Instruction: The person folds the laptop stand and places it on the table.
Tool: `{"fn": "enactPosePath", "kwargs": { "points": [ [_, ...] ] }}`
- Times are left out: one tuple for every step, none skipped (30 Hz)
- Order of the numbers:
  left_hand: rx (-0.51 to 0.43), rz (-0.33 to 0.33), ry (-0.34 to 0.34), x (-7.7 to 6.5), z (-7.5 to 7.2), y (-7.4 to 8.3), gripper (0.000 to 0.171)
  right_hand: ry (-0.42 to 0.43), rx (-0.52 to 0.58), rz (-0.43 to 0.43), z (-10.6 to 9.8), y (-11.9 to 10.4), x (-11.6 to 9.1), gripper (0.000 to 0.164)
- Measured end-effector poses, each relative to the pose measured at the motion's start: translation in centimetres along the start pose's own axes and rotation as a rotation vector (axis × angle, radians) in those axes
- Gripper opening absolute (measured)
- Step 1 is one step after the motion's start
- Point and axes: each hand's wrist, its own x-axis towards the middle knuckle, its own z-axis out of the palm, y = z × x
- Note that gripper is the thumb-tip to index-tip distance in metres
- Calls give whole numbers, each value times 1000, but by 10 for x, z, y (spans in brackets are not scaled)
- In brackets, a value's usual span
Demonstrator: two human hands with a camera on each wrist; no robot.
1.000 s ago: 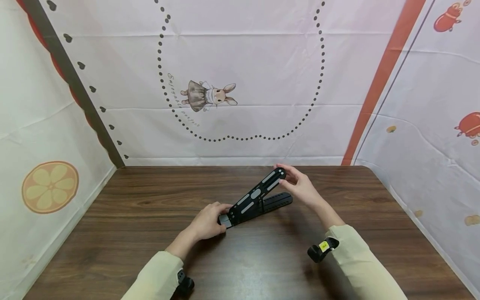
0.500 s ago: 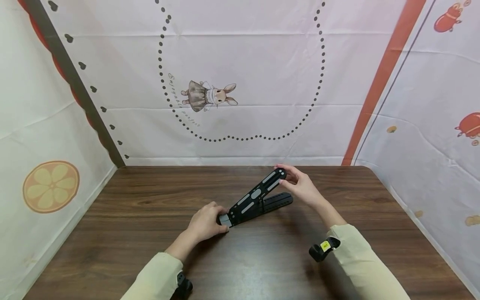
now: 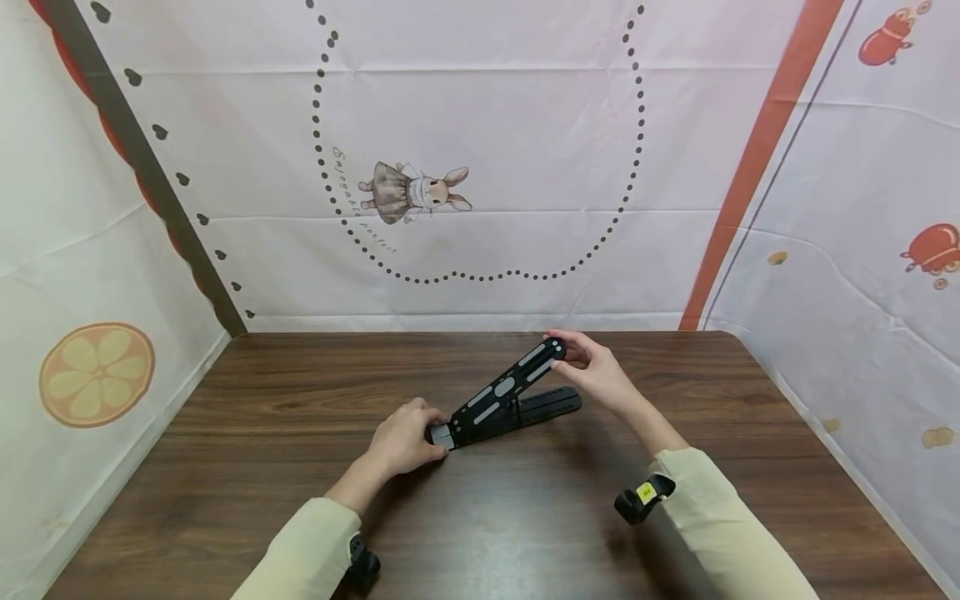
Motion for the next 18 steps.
{"fn": "enactPosePath", "kwargs": {
  "points": [
    [1, -3, 3, 0, 0, -1, 40, 2, 3, 4, 1, 0, 0, 48],
    [2, -7, 6, 0, 0, -2, 39, 1, 2, 6, 1, -1, 0, 48],
    [4, -11, 9, 1, 0, -3, 39, 0, 1, 6, 1, -1, 0, 48],
    [4, -16, 12, 1, 0, -4, 39, 2, -3, 10, 2, -1, 0, 48],
    [2, -21, 15, 1, 0, -5, 39, 2, -10, 8, 2, -2, 0, 47],
    [2, -26, 16, 2, 0, -6, 39, 2, -15, 7, 2, -3, 1, 47],
    [4, -31, 17, 2, 0, -7, 39, 3, -23, 6, 3, -3, 1, 47],
    [5, -35, 17, 2, 0, -8, 39, 4, -30, 6, 3, -4, 1, 47],
    [7, -36, 18, 3, 0, -8, 39, 6, -37, 6, 3, -5, 1, 47],
    [7, -37, 17, 3, 0, -9, 39, 8, -43, 7, 3, -5, 1, 46],
    [8, -38, 17, 4, 0, -9, 39, 10, -46, 8, 4, -6, 1, 46],
    [10, -38, 16, 4, 0, -9, 39, 13, -47, 10, 4, -6, 1, 46],
    [12, -39, 17, 4, -1, -10, 39, 15, -48, 13, 4, -6, 1, 46],
    [14, -42, 17, 5, -1, -10, 39, 15, -51, 8, 4, -7, 1, 46],
    [16, -45, 16, 5, -1, -10, 39, 18, -52, 8, 5, -7, 1, 46],
    [16, -47, 17, 5, -2, -10, 39, 20, -50, 8, 5, -7, 1, 46],
    [17, -50, 18, 5, -2, -10, 38, 21, -48, 8, 5, -7, 1, 46],
    [19, -50, 20, 5, -2, -10, 38, 21, -46, 9, 6, -7, 1, 46]
  ]
}}
